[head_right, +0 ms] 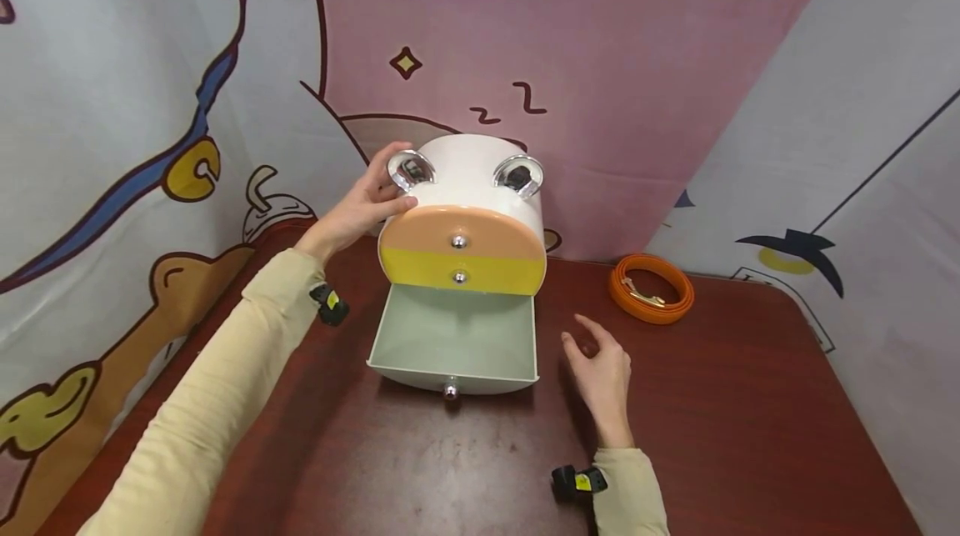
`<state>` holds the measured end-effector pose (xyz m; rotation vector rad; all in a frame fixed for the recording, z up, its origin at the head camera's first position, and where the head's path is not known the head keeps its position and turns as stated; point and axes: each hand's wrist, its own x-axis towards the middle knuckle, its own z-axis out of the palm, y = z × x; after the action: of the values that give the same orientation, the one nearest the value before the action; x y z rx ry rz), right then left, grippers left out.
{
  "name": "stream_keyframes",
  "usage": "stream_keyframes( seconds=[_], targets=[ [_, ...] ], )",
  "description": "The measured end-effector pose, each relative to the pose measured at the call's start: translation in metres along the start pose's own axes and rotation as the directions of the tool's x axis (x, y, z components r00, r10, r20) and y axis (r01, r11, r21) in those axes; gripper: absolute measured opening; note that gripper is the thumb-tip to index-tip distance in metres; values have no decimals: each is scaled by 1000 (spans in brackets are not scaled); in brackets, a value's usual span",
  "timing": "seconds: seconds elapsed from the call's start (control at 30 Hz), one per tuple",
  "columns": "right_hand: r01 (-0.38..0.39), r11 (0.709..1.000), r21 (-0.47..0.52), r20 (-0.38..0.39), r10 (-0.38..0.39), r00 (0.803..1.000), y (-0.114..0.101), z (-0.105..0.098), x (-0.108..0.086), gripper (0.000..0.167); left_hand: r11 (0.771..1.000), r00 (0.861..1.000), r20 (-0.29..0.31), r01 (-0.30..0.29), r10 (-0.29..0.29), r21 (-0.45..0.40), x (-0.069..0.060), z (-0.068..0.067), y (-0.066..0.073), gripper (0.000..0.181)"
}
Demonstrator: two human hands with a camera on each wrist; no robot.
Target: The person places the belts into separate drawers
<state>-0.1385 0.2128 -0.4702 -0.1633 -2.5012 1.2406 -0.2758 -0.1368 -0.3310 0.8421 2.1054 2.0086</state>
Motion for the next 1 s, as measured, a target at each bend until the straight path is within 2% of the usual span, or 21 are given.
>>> stream_keyframes(
  seconds=[0.27, 0.53, 0.77, 1.0],
  targets=[
    [-130, 988, -79, -16, 129, 991, 28, -29, 28, 49, 1000, 1000, -2, 1, -1, -2, -2, 0, 0, 75],
    [-164, 981, -108, 12, 166, 986, 51, -51, 51, 53, 1000, 1000, -3, -16, 16, -3, -2, -1, 0, 74],
    [-163, 979, -126, 41, 169, 985, 68, -55, 65, 59, 1000, 1000, -3, -8, 8, -4, -3, -1, 0, 75],
    [-184, 974, -131, -3, 185, 983, 85, -53, 78, 64, 1000, 1000, -1, -2, 2, 14, 0, -1, -2, 74]
  ],
)
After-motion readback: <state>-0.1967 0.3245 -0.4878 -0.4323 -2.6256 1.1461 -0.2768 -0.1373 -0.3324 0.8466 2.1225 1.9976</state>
